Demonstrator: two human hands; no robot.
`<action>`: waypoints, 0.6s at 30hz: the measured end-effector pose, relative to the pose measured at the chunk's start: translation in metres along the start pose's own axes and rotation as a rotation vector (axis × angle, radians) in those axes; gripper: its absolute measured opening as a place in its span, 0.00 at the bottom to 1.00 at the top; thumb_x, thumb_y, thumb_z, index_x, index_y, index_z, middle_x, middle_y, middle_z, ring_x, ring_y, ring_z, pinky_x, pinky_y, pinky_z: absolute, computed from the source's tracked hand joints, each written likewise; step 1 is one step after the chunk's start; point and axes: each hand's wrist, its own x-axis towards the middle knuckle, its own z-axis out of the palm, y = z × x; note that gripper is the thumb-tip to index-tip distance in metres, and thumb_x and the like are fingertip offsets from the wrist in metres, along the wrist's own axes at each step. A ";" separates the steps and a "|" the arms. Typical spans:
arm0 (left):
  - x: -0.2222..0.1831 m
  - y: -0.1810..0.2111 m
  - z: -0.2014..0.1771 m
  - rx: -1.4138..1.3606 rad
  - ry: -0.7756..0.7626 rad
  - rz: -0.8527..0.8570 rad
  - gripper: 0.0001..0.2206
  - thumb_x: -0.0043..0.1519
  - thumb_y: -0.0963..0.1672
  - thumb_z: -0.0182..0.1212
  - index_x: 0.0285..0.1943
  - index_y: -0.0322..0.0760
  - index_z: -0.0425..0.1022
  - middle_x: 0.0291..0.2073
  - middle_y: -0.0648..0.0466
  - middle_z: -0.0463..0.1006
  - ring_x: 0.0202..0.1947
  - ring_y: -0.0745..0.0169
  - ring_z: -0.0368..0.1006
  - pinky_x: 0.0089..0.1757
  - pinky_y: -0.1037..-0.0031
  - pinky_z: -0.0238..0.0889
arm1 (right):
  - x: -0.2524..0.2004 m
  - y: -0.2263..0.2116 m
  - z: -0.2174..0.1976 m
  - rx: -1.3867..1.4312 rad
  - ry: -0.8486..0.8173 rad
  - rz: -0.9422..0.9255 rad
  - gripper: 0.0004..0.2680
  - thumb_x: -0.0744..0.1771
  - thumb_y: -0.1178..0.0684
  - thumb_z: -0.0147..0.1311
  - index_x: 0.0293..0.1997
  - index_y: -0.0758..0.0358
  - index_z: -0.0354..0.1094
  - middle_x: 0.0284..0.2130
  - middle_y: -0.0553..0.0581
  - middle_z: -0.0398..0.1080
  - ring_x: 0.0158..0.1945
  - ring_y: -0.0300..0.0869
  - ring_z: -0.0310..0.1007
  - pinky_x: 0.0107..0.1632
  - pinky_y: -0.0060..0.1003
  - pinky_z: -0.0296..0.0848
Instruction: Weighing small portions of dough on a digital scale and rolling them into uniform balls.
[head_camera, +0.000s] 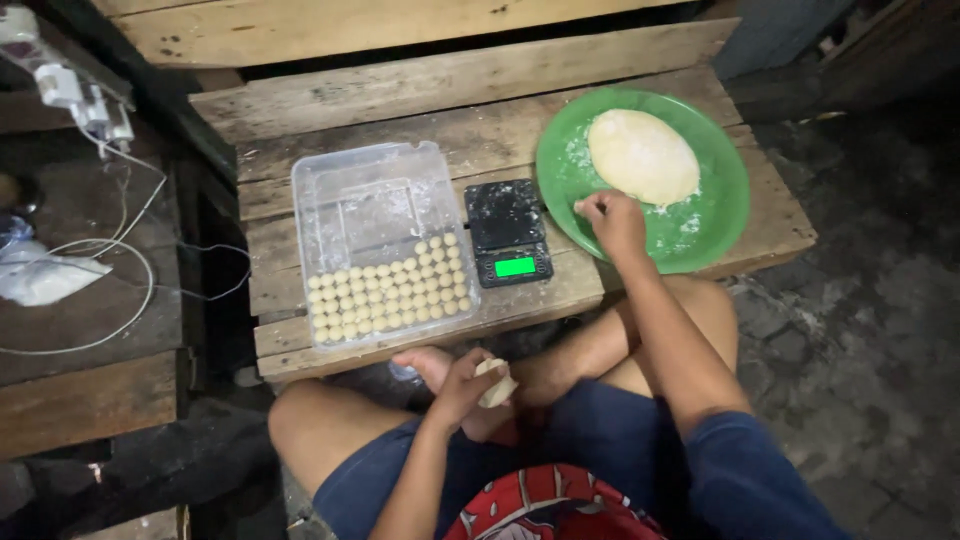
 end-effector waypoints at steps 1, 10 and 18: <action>0.000 0.000 0.001 0.002 -0.007 -0.002 0.11 0.57 0.44 0.72 0.40 0.35 0.75 0.21 0.56 0.75 0.21 0.70 0.71 0.25 0.81 0.62 | -0.001 0.004 -0.001 -0.002 0.004 0.006 0.06 0.67 0.44 0.64 0.37 0.50 0.77 0.31 0.59 0.76 0.42 0.57 0.77 0.47 0.51 0.74; -0.006 0.014 0.004 -0.079 0.083 -0.073 0.10 0.58 0.42 0.70 0.42 0.34 0.73 0.21 0.53 0.76 0.20 0.66 0.73 0.25 0.80 0.67 | 0.020 0.048 -0.014 -0.181 -0.088 -0.087 0.01 0.68 0.56 0.57 0.40 0.56 0.73 0.33 0.60 0.75 0.40 0.58 0.79 0.46 0.50 0.76; 0.001 0.003 0.001 -0.066 0.083 -0.086 0.11 0.58 0.43 0.71 0.40 0.32 0.74 0.21 0.51 0.77 0.20 0.66 0.75 0.25 0.80 0.68 | 0.020 0.078 -0.008 0.746 -0.154 0.120 0.10 0.65 0.63 0.53 0.52 0.68 0.69 0.31 0.57 0.75 0.23 0.34 0.73 0.32 0.27 0.72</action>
